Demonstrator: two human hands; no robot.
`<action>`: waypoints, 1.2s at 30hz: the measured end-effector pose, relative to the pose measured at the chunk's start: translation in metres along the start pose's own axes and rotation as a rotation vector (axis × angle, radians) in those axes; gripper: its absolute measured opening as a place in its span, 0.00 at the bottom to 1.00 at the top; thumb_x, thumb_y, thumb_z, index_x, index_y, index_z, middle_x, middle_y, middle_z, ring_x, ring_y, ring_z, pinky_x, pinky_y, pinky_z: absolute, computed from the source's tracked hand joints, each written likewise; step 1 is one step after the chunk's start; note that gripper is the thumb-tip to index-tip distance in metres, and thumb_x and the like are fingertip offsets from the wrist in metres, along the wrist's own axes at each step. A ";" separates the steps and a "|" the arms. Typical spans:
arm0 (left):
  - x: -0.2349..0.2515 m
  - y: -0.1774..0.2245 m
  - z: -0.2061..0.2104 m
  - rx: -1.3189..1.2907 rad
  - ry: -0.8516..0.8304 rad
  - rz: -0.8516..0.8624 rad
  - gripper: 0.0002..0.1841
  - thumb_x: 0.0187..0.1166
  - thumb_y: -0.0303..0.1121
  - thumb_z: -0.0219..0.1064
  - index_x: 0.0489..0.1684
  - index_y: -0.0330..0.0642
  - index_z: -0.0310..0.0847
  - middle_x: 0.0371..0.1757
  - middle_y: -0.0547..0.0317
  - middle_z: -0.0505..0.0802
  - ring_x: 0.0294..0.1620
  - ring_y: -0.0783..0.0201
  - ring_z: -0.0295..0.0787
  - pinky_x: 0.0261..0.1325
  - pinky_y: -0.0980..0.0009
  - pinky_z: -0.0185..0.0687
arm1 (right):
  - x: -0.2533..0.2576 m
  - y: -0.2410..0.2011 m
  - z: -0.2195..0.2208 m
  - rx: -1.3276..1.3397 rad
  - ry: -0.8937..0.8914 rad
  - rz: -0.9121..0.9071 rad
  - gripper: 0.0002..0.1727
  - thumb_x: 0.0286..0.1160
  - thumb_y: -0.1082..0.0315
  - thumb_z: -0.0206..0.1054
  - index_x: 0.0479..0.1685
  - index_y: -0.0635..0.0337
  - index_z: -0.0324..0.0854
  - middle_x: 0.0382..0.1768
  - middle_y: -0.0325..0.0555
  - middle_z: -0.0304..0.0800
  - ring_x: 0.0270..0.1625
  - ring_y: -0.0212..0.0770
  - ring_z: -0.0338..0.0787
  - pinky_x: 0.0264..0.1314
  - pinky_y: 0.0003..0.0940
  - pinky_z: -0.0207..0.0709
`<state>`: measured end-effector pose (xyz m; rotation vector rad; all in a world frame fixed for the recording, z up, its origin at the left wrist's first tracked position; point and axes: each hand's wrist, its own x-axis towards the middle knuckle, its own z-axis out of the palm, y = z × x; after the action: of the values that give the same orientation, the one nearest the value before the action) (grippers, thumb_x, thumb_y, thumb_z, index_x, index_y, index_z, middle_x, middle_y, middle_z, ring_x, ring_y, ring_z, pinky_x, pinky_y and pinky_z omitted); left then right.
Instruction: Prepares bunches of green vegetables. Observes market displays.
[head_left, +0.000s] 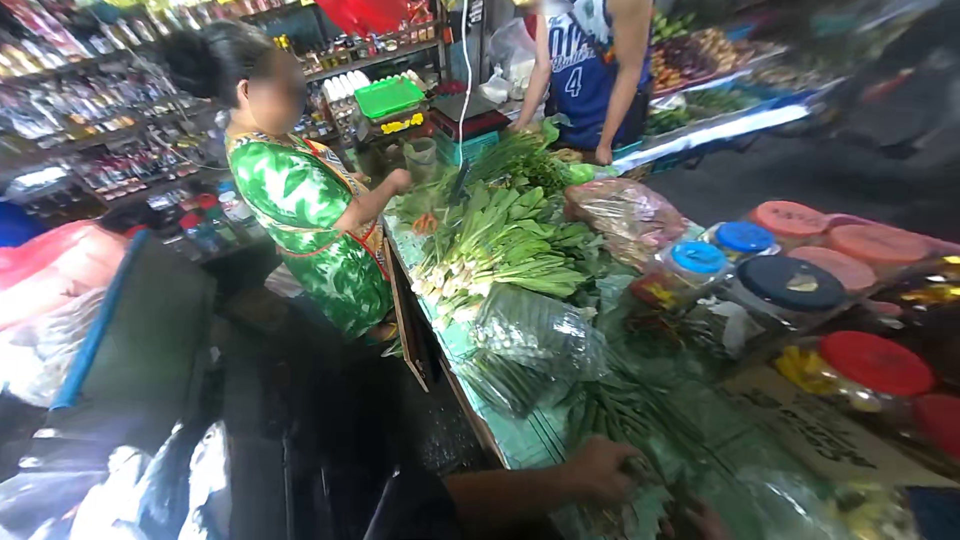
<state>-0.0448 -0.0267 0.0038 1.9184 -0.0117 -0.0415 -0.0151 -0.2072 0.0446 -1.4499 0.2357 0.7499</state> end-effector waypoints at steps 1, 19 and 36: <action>-0.002 -0.001 -0.001 -0.084 0.036 -0.047 0.16 0.85 0.32 0.63 0.63 0.32 0.84 0.52 0.38 0.93 0.57 0.45 0.90 0.68 0.45 0.80 | 0.000 -0.001 -0.002 -0.139 0.045 -0.051 0.21 0.86 0.66 0.47 0.76 0.57 0.66 0.36 0.35 0.77 0.26 0.30 0.79 0.30 0.30 0.79; -0.010 0.027 -0.015 -0.768 -0.371 -0.388 0.22 0.92 0.47 0.56 0.69 0.39 0.74 0.48 0.56 0.91 0.45 0.61 0.92 0.53 0.57 0.91 | -0.002 -0.042 -0.001 -0.688 -0.061 -0.482 0.16 0.70 0.70 0.76 0.56 0.64 0.91 0.44 0.53 0.94 0.44 0.42 0.93 0.54 0.42 0.89; -0.009 0.034 -0.018 -0.841 -0.504 -0.284 0.15 0.89 0.36 0.58 0.66 0.38 0.73 0.41 0.57 0.88 0.34 0.63 0.88 0.40 0.61 0.89 | -0.005 -0.051 -0.008 -0.739 -0.253 -0.601 0.14 0.78 0.65 0.71 0.54 0.65 0.93 0.49 0.57 0.91 0.52 0.44 0.90 0.59 0.40 0.87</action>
<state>-0.0532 -0.0211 0.0422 1.0187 -0.0513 -0.6221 0.0138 -0.2137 0.0874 -1.9511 -0.7195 0.5226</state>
